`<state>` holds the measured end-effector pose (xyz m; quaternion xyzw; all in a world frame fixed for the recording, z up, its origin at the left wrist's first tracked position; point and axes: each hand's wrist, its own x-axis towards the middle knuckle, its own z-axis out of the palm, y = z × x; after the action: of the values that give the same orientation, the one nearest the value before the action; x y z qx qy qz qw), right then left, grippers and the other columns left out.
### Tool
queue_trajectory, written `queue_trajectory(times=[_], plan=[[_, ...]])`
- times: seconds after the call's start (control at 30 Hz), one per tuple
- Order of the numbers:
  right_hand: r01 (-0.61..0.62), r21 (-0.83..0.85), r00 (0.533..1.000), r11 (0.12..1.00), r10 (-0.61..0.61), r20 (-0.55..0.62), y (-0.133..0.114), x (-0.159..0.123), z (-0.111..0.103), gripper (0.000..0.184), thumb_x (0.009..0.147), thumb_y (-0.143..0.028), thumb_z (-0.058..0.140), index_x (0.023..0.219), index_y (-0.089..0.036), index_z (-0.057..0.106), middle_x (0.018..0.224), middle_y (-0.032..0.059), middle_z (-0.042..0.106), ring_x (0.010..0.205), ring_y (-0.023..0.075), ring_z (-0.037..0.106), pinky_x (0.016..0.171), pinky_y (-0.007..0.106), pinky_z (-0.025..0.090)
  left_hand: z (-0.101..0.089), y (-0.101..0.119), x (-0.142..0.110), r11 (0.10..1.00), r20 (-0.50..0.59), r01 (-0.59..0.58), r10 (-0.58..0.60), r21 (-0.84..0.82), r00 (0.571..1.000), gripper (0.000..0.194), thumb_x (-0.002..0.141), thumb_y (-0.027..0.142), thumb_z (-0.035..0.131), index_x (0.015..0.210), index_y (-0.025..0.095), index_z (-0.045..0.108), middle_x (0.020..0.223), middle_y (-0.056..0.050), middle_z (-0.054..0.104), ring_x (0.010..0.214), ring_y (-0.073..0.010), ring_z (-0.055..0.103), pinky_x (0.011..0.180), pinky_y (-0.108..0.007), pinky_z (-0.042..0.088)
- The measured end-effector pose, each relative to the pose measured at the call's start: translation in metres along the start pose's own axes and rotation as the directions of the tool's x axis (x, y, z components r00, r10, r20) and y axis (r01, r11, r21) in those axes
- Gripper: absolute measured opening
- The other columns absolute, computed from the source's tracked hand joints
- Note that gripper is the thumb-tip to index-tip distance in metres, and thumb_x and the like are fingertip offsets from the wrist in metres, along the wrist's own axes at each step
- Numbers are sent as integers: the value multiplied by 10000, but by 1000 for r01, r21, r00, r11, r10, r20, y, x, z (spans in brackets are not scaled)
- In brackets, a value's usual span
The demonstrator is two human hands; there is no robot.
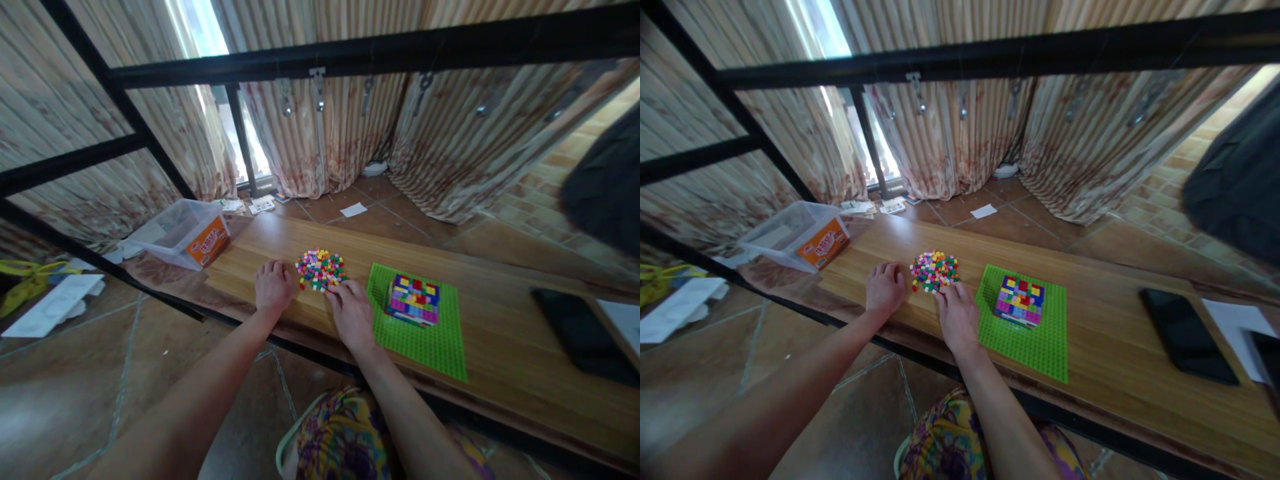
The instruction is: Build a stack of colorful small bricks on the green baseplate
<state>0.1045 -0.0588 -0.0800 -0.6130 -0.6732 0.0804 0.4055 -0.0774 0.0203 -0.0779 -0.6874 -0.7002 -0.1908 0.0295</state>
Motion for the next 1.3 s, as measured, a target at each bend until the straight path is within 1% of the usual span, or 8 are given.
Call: queue_trajectory(times=[0.13, 0.27, 0.53, 0.63, 0.83, 0.97, 1.13, 1.3], plan=[[-10, 185, 1000, 983, 11, -4, -10, -1, -20, 208, 991, -297, 511, 968, -232, 707, 939, 65, 714, 883, 208, 667, 825, 338, 516, 2, -1, 2, 1000, -14, -9, 9, 16, 1000, 346, 928, 255, 438, 1158, 139, 669, 1214, -154, 664, 1143, -328, 565, 983, -451, 433], [-4, 270, 990, 963, 41, -132, -5, -3, -52, 207, 974, -312, 544, 967, -225, 731, 929, 57, 743, 863, 194, 684, 800, 324, 526, 0, -1, 2, 999, -3, -8, 9, 31, 1000, 355, 931, 260, 434, 1164, 132, 668, 1222, -155, 662, 1146, -331, 565, 983, -452, 439], [-230, 234, 881, 945, 304, -362, 64, -12, -134, 284, 908, -403, 572, 988, -198, 753, 940, 71, 731, 844, 219, 671, 784, 378, 525, 0, 0, 3, 999, 1, 2, -2, 38, 1000, 367, 933, 274, 434, 1180, 137, 669, 1239, -154, 660, 1163, -333, 564, 990, -455, 441], [-273, 114, 889, 955, 296, -350, 83, -20, -154, 281, 887, -382, 566, 943, -182, 756, 867, 72, 713, 779, 215, 654, 734, 363, 511, -1, 1, 3, 1000, -1, 4, -4, 27, 1000, 374, 932, 271, 431, 1190, 137, 666, 1234, -155, 660, 1160, -330, 566, 993, -452, 440], [-226, -61, 955, 972, 209, -212, 92, -29, -155, 306, 914, -394, 524, 940, -193, 754, 957, 90, 724, 853, 233, 669, 782, 374, 512, -1, 0, 4, 1000, -2, -4, 4, 13, 1000, 367, 926, 273, 428, 1164, 135, 671, 1224, -158, 662, 1166, -336, 559, 992, -463, 443], [-217, -114, 962, 970, 192, -195, 90, -25, -146, 316, 914, -420, 520, 917, -204, 750, 929, 81, 738, 805, 223, 678, 776, 367, 519, -2, 1, 3, 1000, -1, -1, 1, -2, 1000, 372, 920, 271, 434, 1185, 146, 663, 1232, -156, 658, 1179, -330, 557, 1006, -464, 438], [-278, -107, 939, 955, 246, -241, 89, -21, -142, 345, 881, -476, 536, 928, -206, 746, 863, 70, 750, 737, 218, 685, 737, 362, 527, -2, 1, 3, 1000, -6, -7, 8, 8, 1000, 370, 922, 275, 426, 1168, 144, 669, 1225, -154, 663, 1165, -334, 561, 995, -462, 441], [-410, 26, 875, 912, 401, -273, 90, -20, -138, 386, 793, -536, 651, 932, -190, 748, 840, 83, 762, 729, 232, 700, 733, 369, 541, -2, 1, 3, 1000, 2, -13, 13, 22, 1000, 386, 931, 275, 411, 1184, 128, 663, 1228, -161, 662, 1160, -335, 560, 994, -464, 441]])
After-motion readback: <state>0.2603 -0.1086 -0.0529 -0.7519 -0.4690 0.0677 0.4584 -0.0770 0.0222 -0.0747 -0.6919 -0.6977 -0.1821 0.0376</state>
